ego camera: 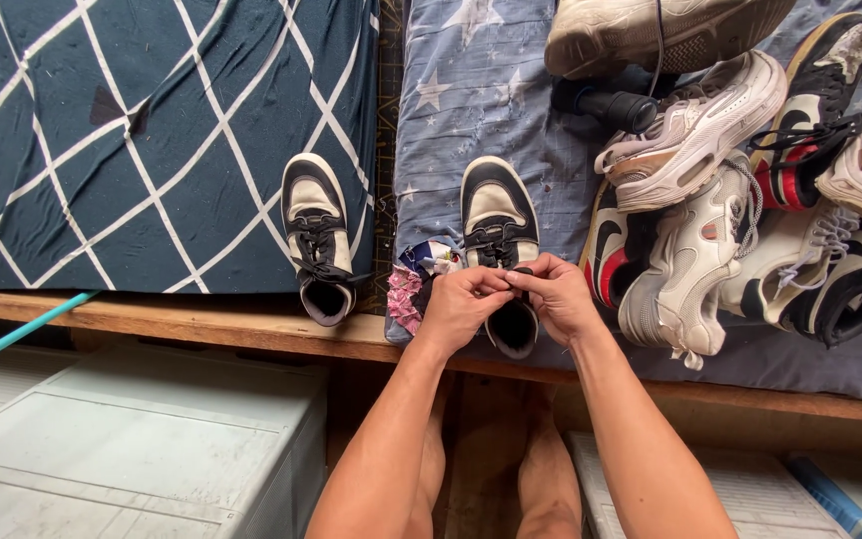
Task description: The person sits on the floor and cleans several pairs of shoes using a cloth. They wipe the exterior of each shoe, tie the laces, and place the cleaned shoes on a nearby white appliance.
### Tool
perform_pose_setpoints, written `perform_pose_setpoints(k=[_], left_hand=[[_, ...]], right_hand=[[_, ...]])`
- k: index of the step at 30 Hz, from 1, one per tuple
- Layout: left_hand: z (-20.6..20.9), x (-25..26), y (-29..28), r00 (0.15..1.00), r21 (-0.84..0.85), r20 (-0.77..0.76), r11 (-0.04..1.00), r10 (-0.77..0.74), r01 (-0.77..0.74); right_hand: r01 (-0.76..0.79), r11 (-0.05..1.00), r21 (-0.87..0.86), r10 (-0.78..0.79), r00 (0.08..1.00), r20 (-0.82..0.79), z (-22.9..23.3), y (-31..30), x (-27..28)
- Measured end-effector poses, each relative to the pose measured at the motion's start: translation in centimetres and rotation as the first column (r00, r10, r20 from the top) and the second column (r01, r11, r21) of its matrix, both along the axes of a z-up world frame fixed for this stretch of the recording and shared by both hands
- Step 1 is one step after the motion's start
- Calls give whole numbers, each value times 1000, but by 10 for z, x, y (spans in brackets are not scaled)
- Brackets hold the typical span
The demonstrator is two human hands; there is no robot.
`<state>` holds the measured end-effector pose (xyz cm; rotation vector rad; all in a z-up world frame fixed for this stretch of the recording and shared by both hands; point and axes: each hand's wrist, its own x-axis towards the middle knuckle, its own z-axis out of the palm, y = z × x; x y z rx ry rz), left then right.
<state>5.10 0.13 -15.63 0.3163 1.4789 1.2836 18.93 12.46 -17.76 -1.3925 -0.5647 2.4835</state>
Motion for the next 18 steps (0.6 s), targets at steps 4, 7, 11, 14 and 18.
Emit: perform_pose_setpoints(k=[4,7,11,14,18], left_hand=[[8,-12,6,966,-29,-219,990,-138,135],[-4,-16,12,994,-131,-4,985,-110,108],[-30,-18,8,970,-127,208,979,-127,156],[-19,-29,18,902,-212,422,957,-93,198],[-11,-43,14,810,-191,583,958,-63,212]], right_hand=[[-105,976,189,114,993,-35,-5,-3,4],[-305,725,618,289,949,130,28,-5,-13],[-552,-141,822,203,797,570,58,-8,-31],[-451,-356,819,68,861,504,52,-15,-24],[-426,-381,821,-10,890,457,42,-24,-15]])
